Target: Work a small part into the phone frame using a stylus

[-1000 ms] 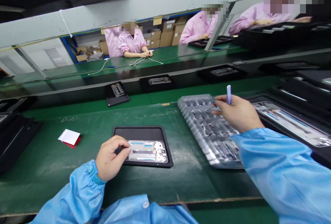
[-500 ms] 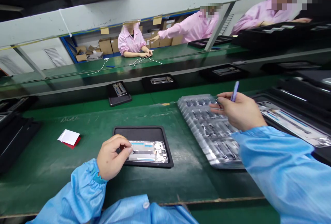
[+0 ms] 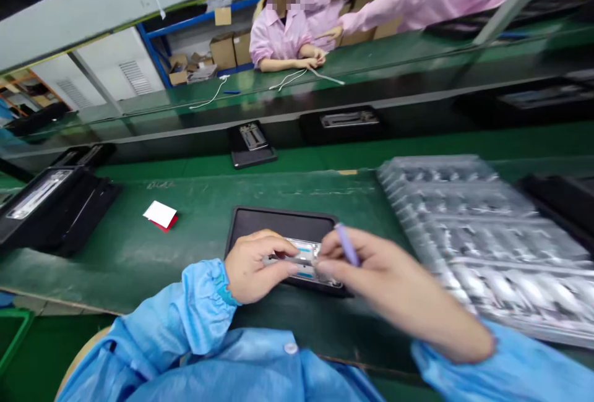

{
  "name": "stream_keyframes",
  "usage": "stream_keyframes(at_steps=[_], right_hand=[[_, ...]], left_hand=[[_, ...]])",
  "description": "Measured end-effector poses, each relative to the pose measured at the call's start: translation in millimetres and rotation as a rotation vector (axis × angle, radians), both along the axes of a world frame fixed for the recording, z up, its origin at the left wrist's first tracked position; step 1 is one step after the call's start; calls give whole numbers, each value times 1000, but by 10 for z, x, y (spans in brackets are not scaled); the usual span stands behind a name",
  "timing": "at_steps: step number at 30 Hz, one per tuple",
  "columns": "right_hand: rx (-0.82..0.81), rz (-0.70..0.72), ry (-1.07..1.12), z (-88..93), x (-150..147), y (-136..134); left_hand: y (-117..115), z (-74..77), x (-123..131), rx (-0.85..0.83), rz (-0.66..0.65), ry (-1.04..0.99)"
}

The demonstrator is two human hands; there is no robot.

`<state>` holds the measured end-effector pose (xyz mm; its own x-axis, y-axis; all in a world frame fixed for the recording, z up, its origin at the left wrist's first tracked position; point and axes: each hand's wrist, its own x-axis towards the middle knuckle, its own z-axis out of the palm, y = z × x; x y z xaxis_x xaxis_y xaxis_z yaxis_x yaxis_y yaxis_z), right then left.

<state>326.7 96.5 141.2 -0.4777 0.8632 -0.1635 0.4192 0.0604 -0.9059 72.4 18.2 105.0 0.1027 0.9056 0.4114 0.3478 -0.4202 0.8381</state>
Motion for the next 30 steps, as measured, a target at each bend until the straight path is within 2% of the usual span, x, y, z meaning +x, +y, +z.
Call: stream_keyframes(at_steps=[3, 5, 7, 9, 10, 15, 17, 20, 25, 30], right_hand=[[-203, 154, 131, -102, -441, -279], [-254, 158, 165, -188, -562, -293], [-235, 189, 160, -261, -577, -251], [-111, 205, 124, -316, -532, -218], [1, 197, 98, -341, -498, -217], [793, 211, 20, -516, -350, -334], [978, 233, -8, -592, -322, -385], [1093, 247, -85, -646, -284, -423], [1143, 266, -131, -594, -190, -388], [1198, 321, -179, -657, -151, -106]], left_hand=[[-73, -120, -46, -34, -42, 12], [-136, -169, -101, -88, -10, 38], [-188, -197, -145, -121, 31, 75], [-222, -219, -162, -113, 64, 109], [-232, -232, -159, -99, 78, 126], [-249, -330, -62, -45, 92, 218], [-251, -363, -8, -28, 99, 236], [-246, -386, 58, -18, 111, 250], [-165, -372, 118, -17, 102, 253], [-20, -362, 61, -22, 106, 340]])
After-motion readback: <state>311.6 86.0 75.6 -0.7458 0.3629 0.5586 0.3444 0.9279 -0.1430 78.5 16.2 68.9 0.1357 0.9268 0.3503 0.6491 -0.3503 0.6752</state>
